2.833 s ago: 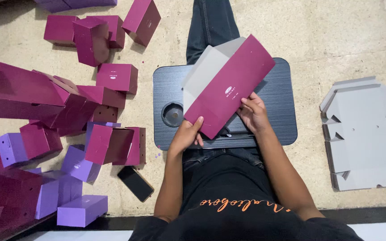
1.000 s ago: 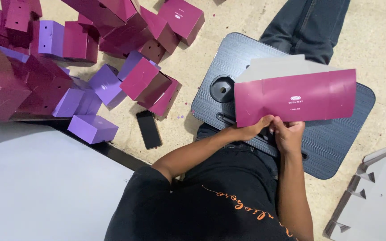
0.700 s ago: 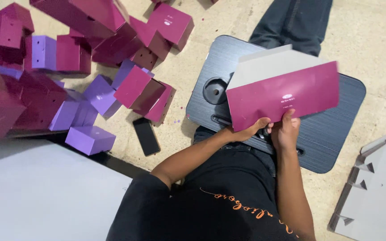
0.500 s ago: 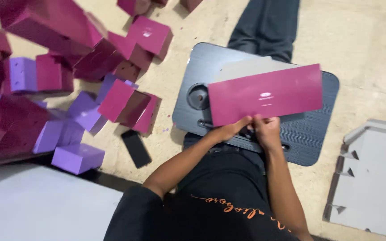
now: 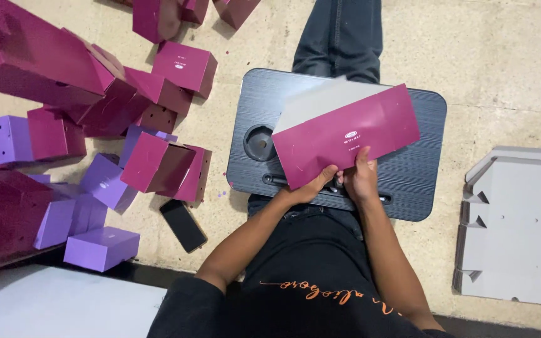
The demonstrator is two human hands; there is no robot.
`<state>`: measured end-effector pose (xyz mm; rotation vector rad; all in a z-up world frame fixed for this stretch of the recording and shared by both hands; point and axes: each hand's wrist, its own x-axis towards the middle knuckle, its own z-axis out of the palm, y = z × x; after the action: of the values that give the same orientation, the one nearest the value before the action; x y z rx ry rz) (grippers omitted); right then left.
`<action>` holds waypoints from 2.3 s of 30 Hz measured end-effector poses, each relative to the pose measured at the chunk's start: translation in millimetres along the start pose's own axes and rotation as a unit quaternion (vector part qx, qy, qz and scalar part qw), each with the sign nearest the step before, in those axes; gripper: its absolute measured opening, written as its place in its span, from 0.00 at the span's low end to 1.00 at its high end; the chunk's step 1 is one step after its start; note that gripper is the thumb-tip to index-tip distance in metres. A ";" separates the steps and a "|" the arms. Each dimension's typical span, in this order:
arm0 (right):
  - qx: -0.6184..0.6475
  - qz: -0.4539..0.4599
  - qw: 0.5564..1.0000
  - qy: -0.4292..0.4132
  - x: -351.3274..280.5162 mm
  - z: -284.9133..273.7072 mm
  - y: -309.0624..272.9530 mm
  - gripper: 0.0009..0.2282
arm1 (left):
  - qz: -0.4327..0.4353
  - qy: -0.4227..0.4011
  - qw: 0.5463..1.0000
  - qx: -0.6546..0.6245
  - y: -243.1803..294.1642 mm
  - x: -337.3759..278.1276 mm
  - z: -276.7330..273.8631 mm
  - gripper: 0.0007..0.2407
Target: Fold a cardboard cutout into a box on a lap desk.
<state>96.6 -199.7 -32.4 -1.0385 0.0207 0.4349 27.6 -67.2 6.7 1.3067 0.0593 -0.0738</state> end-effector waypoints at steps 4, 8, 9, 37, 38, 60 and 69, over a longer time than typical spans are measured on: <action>0.014 -0.008 1.000 0.005 -0.8 -13.7 22.0 0.26 | -0.037 -0.044 0.998 0.010 81.2 -4.3 2.2 0.18; 0.060 -0.052 0.996 -0.044 11.4 -24.6 41.8 0.11 | -0.071 -0.070 0.995 0.025 -3.5 6.4 -22.2 0.21; 0.060 -0.091 0.993 -0.045 15.6 -29.4 48.1 0.05 | -0.071 -0.068 0.995 0.020 -41.1 9.4 -35.8 0.23; -0.078 -0.078 0.993 -0.043 16.1 -45.6 47.6 0.08 | -0.216 -0.048 0.948 0.231 -55.9 22.3 -42.8 0.31; -0.106 -0.084 0.990 -0.047 10.7 -34.5 33.5 0.06 | -0.206 -0.039 0.950 0.233 -37.2 20.2 -35.8 0.31; -0.100 -0.099 0.990 -0.018 8.6 -21.9 29.2 0.19 | -0.117 0.003 0.977 0.178 0.6 15.7 -20.5 0.23; -0.137 -0.131 0.981 0.050 10.2 2.3 -0.5 0.17 | -0.104 -0.065 0.982 0.145 -30.9 19.6 -33.2 0.26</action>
<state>105.7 -194.5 -33.0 -1.3144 -0.0868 0.1468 44.3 -43.5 -33.4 1.5816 0.0742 -0.3569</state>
